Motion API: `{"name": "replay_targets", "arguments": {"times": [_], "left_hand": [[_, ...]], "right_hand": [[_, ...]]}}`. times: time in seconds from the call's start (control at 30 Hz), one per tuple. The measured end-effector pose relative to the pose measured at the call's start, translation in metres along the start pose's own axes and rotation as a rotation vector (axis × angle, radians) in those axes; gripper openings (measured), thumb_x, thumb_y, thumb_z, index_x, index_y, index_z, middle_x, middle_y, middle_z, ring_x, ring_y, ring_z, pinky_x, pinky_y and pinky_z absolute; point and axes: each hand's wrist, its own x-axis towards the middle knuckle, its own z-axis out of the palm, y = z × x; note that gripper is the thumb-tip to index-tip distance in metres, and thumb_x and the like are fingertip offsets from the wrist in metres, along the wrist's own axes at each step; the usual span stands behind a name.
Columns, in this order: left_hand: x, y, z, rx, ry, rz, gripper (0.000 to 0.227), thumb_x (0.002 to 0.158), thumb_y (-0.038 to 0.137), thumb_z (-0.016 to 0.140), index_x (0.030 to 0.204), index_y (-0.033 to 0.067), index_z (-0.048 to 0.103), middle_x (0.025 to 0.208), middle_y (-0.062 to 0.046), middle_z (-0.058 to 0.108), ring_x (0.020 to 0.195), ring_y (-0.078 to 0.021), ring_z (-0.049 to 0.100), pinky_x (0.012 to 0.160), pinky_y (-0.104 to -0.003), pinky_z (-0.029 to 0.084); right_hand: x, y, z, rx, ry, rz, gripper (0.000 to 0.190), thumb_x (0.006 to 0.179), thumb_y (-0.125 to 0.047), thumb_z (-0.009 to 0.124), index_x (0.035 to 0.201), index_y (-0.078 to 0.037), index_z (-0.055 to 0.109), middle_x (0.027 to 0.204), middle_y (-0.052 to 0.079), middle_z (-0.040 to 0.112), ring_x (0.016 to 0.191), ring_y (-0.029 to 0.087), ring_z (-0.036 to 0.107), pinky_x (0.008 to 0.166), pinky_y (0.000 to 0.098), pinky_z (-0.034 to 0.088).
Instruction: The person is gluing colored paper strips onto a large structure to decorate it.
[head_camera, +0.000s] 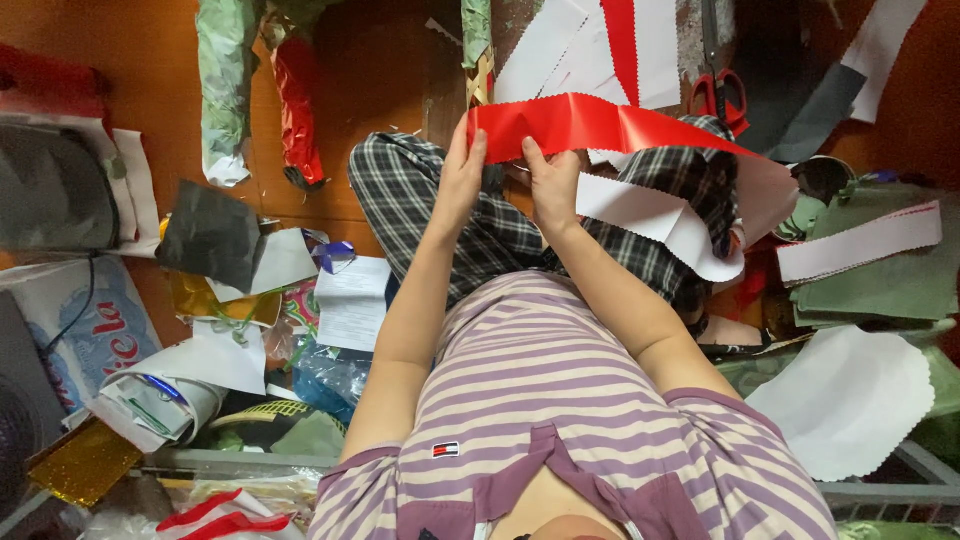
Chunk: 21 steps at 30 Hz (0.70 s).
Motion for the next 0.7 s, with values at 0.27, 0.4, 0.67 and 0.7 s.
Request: {"name": "replay_targets", "arguments": {"times": [0.27,0.4,0.67,0.7], "left_hand": [[0.01,0.006,-0.005,-0.296,-0.212,-0.123,0.069,0.099,0.037,0.07,0.151,0.004,0.039,0.134,-0.013,0.06,0.11,-0.0191,0.062,0.086,-0.033,0.057],[0.009,0.002,0.001,-0.385,-0.185,-0.169,0.064,0.099,0.034,0.071,0.148,0.0028,0.043,0.124,-0.012,0.064,0.093,-0.0165,0.066,0.073,-0.03,0.061],[0.013,-0.026,0.006,-0.333,-0.121,-0.13,0.057,0.102,0.032,0.067,0.146,0.0001,0.047,0.123,-0.014,0.066,0.1,-0.02,0.065,0.08,-0.033,0.057],[0.015,-0.039,0.005,-0.331,-0.109,-0.089,0.056,0.104,0.031,0.067,0.147,-0.001,0.048,0.127,-0.015,0.065,0.107,-0.0217,0.063,0.089,-0.035,0.053]], "right_hand": [[0.025,-0.02,-0.055,-0.426,0.113,-0.036,0.051,0.106,-0.039,0.063,0.133,0.003,0.059,0.111,0.013,0.072,0.098,0.022,0.069,0.082,0.0381,0.057],[0.026,-0.087,-0.119,-0.926,0.43,-0.051,0.076,0.111,-0.066,0.046,0.128,0.005,0.066,0.098,0.029,0.068,0.08,0.023,0.07,0.075,0.0414,0.06],[-0.036,-0.076,-0.016,-0.69,-0.324,-0.047,0.048,0.107,-0.036,0.049,0.137,0.002,0.045,0.135,0.018,0.052,0.082,0.026,0.066,0.073,0.0366,0.059],[-0.047,-0.052,0.014,-0.634,-0.375,-0.128,0.076,0.104,-0.027,0.054,0.168,0.0,0.021,0.175,0.02,0.028,0.083,0.033,0.052,0.078,0.0398,0.049]]}}
